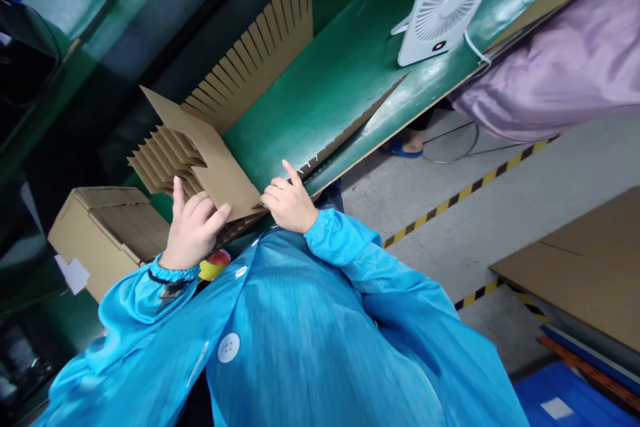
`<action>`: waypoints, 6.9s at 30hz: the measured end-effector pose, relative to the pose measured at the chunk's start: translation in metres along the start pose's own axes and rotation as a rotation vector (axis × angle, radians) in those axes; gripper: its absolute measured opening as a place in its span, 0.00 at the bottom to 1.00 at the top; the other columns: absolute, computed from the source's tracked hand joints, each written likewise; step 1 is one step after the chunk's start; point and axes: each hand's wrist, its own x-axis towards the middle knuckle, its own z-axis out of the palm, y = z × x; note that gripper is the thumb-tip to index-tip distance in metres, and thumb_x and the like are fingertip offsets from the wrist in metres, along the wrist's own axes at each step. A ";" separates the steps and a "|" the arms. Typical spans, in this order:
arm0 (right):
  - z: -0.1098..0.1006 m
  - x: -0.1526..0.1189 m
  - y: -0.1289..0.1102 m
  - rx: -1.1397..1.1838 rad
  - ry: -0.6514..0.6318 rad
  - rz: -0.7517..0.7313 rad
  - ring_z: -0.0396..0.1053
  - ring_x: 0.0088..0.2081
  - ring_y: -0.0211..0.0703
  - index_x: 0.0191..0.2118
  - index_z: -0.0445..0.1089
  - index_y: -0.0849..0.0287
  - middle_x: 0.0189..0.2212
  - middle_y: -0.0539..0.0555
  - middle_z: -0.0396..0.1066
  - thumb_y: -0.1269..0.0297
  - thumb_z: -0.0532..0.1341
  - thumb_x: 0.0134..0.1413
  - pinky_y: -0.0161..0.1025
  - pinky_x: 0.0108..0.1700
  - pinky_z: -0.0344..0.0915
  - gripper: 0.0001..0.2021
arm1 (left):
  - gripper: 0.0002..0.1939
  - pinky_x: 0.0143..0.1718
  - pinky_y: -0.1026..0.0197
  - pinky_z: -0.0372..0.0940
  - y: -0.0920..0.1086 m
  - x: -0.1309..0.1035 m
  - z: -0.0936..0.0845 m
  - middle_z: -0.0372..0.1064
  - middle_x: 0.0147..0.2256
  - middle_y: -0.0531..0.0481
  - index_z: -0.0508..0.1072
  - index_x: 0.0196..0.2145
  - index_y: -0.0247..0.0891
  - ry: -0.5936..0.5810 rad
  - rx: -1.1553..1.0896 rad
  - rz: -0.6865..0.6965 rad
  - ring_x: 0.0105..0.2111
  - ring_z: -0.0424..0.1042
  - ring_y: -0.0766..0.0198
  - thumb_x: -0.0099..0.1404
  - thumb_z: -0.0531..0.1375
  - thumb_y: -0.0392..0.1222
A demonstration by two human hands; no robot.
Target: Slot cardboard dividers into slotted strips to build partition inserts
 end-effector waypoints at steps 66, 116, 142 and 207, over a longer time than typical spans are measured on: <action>-0.014 0.118 -0.024 -0.379 -0.702 0.258 0.75 0.42 0.51 0.51 0.70 0.63 0.40 0.65 0.76 0.62 0.50 0.63 0.41 0.42 0.69 0.17 | 0.24 0.60 0.34 0.52 0.047 -0.031 0.057 0.60 0.59 0.33 0.64 0.57 0.30 -0.036 -0.132 -0.358 0.62 0.55 0.45 0.64 0.61 0.40; -0.034 0.061 -0.129 -0.338 -0.179 -0.284 0.68 0.33 0.51 0.63 0.56 0.73 0.34 0.64 0.70 0.54 0.56 0.59 0.44 0.30 0.68 0.32 | 0.13 0.28 0.64 0.71 0.013 -0.041 -0.056 0.75 0.31 0.47 0.60 0.36 0.39 0.904 -0.983 -1.065 0.28 0.76 0.62 0.62 0.56 0.50; -0.076 0.322 0.049 0.770 -0.757 -0.259 0.70 0.27 0.38 0.34 0.69 0.59 0.26 0.49 0.73 0.61 0.73 0.37 0.40 0.34 0.72 0.17 | 0.37 0.41 0.60 0.72 0.103 0.010 -0.089 0.73 0.48 0.40 0.63 0.56 0.35 0.593 -0.651 -1.084 0.42 0.76 0.56 0.57 0.62 0.62; -0.003 0.322 0.068 0.093 -0.697 -1.115 0.64 0.53 0.50 0.46 0.73 0.55 0.47 0.56 0.71 0.69 0.46 0.62 0.51 0.60 0.55 0.18 | 0.11 0.36 0.59 0.67 0.153 0.093 0.074 0.70 0.33 0.40 0.66 0.33 0.34 -0.085 -0.182 -1.749 0.34 0.74 0.56 0.71 0.47 0.37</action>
